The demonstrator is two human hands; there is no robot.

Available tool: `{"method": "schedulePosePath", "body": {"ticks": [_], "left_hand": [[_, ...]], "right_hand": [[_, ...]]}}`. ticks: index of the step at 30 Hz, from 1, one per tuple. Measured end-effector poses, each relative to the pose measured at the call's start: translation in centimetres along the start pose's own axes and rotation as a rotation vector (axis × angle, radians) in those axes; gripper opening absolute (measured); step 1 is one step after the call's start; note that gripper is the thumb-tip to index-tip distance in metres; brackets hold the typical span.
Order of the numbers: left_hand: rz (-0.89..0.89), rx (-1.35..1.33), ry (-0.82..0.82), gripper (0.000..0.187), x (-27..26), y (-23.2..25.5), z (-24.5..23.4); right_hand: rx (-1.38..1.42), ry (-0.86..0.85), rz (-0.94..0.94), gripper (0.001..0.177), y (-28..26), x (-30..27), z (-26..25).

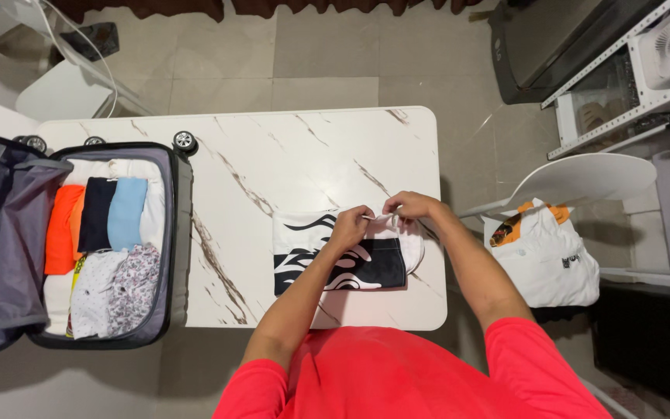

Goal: The person folds shirts on a table and places them into a suitcase. The person picks up shirts from a chair, spreads them flat, folds them by hand into rectangular shapes, and stacks them inside the open suitcase.

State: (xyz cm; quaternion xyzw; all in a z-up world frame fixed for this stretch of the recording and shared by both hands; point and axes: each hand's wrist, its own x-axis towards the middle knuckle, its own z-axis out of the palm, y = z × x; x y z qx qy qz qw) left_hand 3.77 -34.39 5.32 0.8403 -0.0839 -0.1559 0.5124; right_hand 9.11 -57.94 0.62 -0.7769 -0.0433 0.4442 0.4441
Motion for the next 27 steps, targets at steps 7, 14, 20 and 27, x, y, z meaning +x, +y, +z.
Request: {"method": "schedulePosePath", "body": {"ticks": [7,14,20,27], "left_hand": [[-0.014,-0.019,0.053,0.014,-1.5,-0.5,-1.1],[0.099,-0.144,-0.095,0.025,-4.4,2.7,-0.8],[0.105,0.087,0.132,0.024,-5.2,-2.2,-1.8],[-0.133,0.535,0.082,0.047,-1.1,-6.9,-7.8]], "right_hand": [[-0.108,0.028,-0.209,0.009,-2.7,-1.7,0.4],[-0.517,0.547,-0.216,0.02,-1.0,-3.6,3.2],[-0.246,0.892,0.114,0.021,0.0,-4.8,8.1],[-0.039,0.855,0.225,0.038,0.4,-3.1,11.9]]}}
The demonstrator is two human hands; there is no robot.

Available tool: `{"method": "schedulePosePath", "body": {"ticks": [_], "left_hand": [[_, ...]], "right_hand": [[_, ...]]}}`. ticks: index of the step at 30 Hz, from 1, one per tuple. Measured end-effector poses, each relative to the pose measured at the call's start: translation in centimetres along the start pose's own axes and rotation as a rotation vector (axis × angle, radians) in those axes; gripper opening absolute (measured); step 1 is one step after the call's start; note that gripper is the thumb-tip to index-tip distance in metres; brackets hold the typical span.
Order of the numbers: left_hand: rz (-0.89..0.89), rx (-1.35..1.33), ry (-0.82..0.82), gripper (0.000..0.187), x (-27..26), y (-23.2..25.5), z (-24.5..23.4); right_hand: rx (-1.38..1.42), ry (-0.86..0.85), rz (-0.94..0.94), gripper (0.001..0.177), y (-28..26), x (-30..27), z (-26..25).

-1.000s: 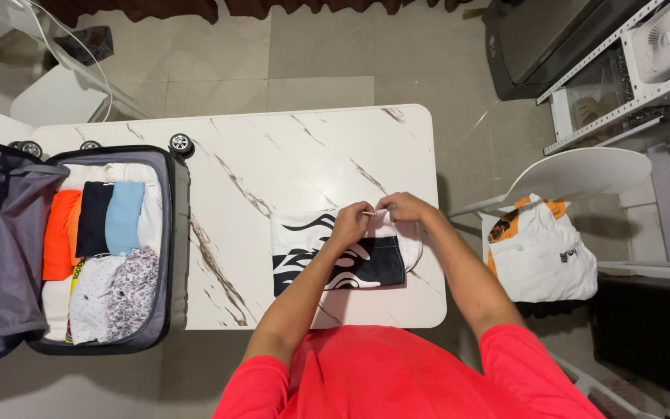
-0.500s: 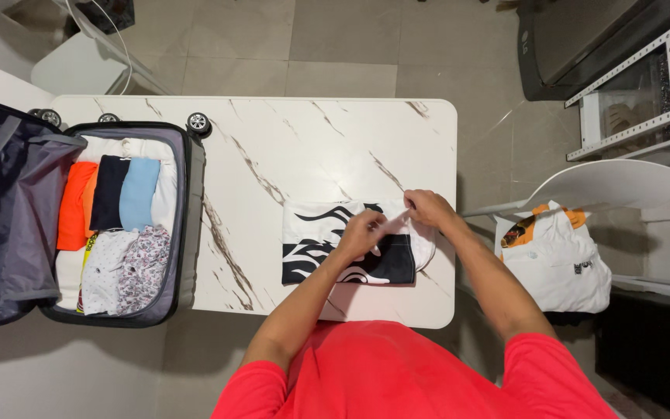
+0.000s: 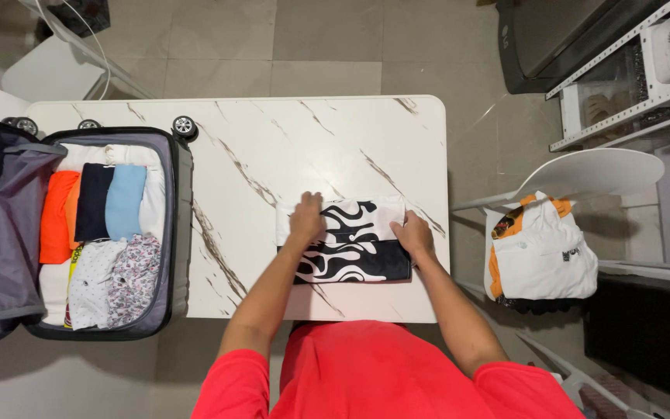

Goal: The person folds shirts on a table and places them into a suitcase. The person picks up shirts from a chair, spreads them flat, folds them by hand into rectangular shapes, and stacks them inside the open suitcase.

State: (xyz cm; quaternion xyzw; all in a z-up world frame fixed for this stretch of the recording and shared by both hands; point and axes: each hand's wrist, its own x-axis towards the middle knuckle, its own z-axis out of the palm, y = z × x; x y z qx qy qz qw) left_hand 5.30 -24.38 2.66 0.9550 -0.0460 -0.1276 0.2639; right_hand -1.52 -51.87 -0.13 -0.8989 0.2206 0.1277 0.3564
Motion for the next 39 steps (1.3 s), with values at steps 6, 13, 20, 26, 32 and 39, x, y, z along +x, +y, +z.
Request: {"method": "schedulePosePath", "body": {"ticks": [6,13,20,26,32,39], "left_hand": [[-0.094,0.235,-0.008,0.024,0.4,-4.5,-2.3],[-0.273,0.014,-0.043,0.031,-0.1,-9.8,-3.7],[-0.174,-0.227,-0.067,0.041,-1.0,-15.0,-2.7],[-0.367,-0.385,0.186,0.043,-8.1,-19.8,-2.1],[-0.606,-1.17,-0.202,0.027,-17.6,-19.2,1.5],[-0.74,-1.351,-0.401,0.016,-18.4,-17.7,-1.2]], "right_hand": [[-0.114,0.005,0.011,0.028,-2.3,1.6,-1.1],[-0.073,0.135,-0.09,0.051,-2.5,-1.2,0.2],[0.025,-0.01,0.0,0.056,-3.0,-7.3,6.8],[-0.083,0.123,-0.294,0.064,-7.9,-6.1,8.9],[-0.363,0.096,-0.528,0.057,-13.0,-3.1,9.3],[-0.579,-0.339,-0.474,0.099,-16.7,-19.6,9.9]]}}
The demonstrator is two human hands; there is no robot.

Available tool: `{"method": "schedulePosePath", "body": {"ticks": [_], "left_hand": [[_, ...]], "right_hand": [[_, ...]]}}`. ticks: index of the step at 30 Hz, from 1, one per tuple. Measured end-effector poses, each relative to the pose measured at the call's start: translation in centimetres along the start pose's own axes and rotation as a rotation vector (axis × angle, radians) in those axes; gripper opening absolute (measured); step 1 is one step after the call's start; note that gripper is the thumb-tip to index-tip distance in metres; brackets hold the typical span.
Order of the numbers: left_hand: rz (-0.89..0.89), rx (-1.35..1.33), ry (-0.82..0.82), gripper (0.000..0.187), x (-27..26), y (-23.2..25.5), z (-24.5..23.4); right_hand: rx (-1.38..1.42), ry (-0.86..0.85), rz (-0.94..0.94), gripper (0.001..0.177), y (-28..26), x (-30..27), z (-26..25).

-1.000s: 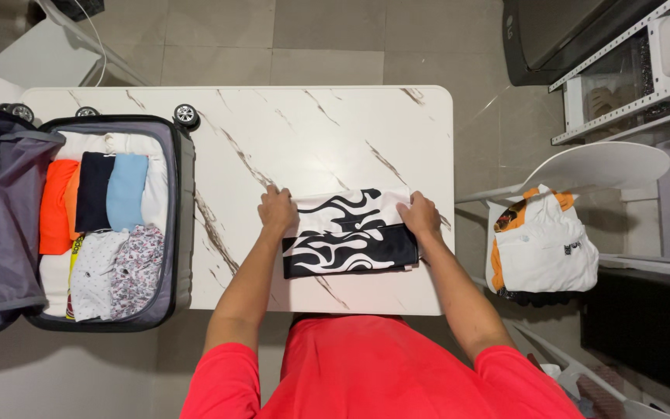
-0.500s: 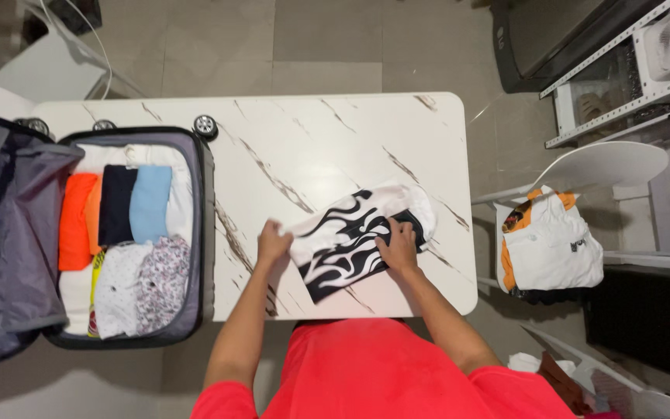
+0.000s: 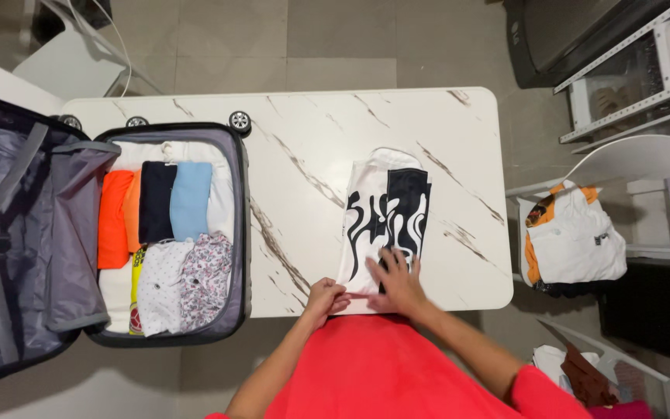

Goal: The person folds shirts on a table and places them into a suitcase. The person picks up shirts from a chair, spreads them flat, folds them by hand into rectangular shapes, and stacks them inside the open suitcase.

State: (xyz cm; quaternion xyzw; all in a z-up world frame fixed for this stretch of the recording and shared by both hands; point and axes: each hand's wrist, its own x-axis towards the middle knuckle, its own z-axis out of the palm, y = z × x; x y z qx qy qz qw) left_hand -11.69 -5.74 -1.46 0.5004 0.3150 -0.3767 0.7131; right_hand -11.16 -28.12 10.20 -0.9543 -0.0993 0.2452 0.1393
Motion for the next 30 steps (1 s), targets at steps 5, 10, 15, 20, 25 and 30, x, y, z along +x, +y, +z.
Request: {"method": "schedulePosePath", "body": {"ticks": [5,10,15,20,25,30], "left_hand": [[-0.151,-0.114,-0.116,0.011,0.3,1.3,0.2],[0.31,0.47,-0.053,0.053,-4.7,6.0,3.7],[1.046,1.687,-0.113,0.095,-7.4,10.1,6.9],[0.743,1.652,-0.375,0.03,-0.7,8.4,6.0],[0.567,1.484,-0.438,0.036,8.3,8.3,4.6],[0.455,1.354,-0.379,0.047,12.2,9.7,4.9]], "right_hand": [[-0.076,0.244,0.13,0.083,0.8,-1.5,5.7],[-0.087,0.372,0.1,0.069,3.9,-1.5,8.6],[0.137,0.214,-0.024,0.054,5.7,0.1,6.3],[0.285,-0.091,0.024,0.03,9.1,2.2,4.2],[0.585,-0.194,0.159,0.025,13.5,3.9,4.2],[0.71,0.186,0.253,0.03,15.4,4.0,5.0]]}}
